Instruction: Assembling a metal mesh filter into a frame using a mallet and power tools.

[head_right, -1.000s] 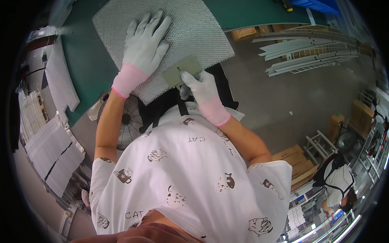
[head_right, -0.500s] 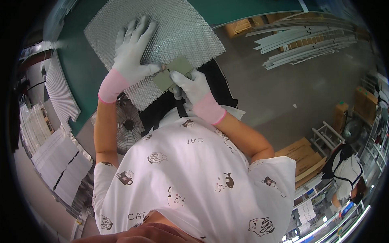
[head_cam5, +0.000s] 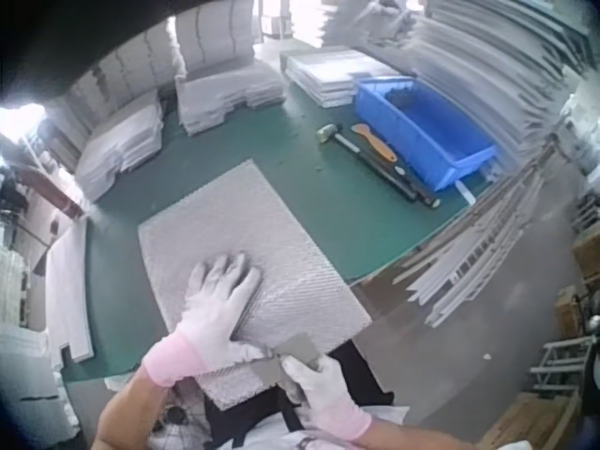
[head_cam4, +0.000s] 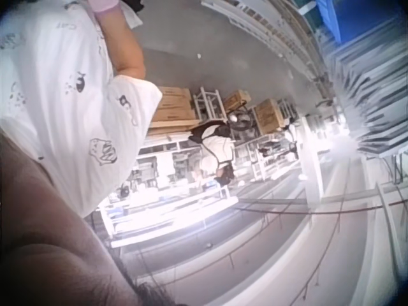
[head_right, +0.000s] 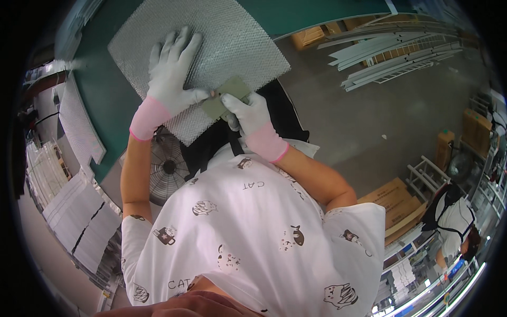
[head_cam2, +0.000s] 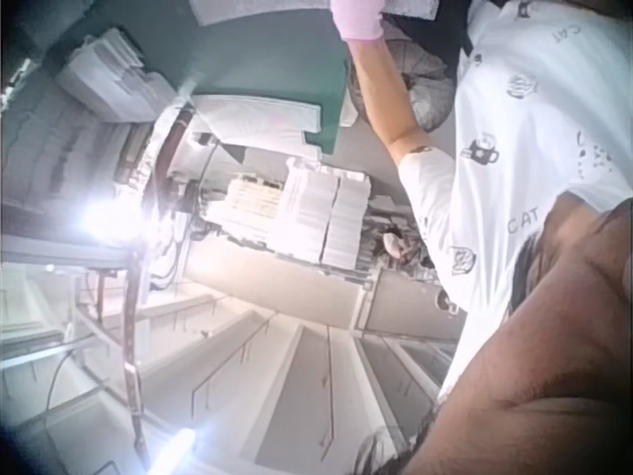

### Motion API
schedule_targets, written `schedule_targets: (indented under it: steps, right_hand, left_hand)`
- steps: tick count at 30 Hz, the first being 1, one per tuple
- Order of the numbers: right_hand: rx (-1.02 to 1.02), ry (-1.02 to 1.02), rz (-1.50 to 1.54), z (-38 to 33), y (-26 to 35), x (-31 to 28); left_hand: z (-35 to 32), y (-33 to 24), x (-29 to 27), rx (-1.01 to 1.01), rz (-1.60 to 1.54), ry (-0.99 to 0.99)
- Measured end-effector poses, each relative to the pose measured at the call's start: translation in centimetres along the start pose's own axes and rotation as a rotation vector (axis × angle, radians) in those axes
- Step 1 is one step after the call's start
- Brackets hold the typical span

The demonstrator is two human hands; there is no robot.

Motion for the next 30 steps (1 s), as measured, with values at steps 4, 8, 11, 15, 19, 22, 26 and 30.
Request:
schedule_targets:
  steps: [4, 8, 11, 15, 19, 22, 26, 30]
  right_hand:
    - [-0.017, -0.089, -0.008, -0.4, -0.1, 0.3]
    - [-0.029, -0.006, 0.167, 0.6, -1.1, 0.2]
    - [0.03, 0.064, 0.261, 0.3, -0.9, 0.1]
    - [0.055, 0.244, -0.09, -1.8, 1.0, -0.8]
    - [-0.188, 0.358, -0.238, -0.2, 3.0, 3.3]
    - [-0.149, 0.38, 0.066, 3.7, 4.1, 7.1]
    - [-0.11, 0.409, -0.015, 3.4, 4.8, 5.3]
    - [-0.021, 0.224, -0.206, 0.8, 3.3, 1.8]
  left_hand:
    - [0.1, -0.3, 0.1, -0.003, -0.023, 0.016]
    - [0.2, -0.6, 0.1, -0.012, 0.017, 0.021]
    - [0.0, -0.3, -0.1, -0.01, 0.021, 0.017]
    - [0.6, 0.3, -0.4, 0.037, -0.014, 0.061]
    - [2.2, 2.3, -2.2, 0.016, -0.014, 0.179]
    - [4.2, 7.7, -2.6, 0.081, 0.0, 0.045]
    - [3.4, 8.6, -1.1, 0.057, -0.125, 0.005]
    - [0.6, 2.3, -1.1, 0.022, -0.122, -0.045]
Point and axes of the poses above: each hand's wrist, its own z-axis towards the middle knuckle, its own x-axis out of the palm, y = z × x, the point moved 3 cm from there along z, towards the middle knuckle, and after that the axes turned 4 degrees about z, right-handed, at the moved point
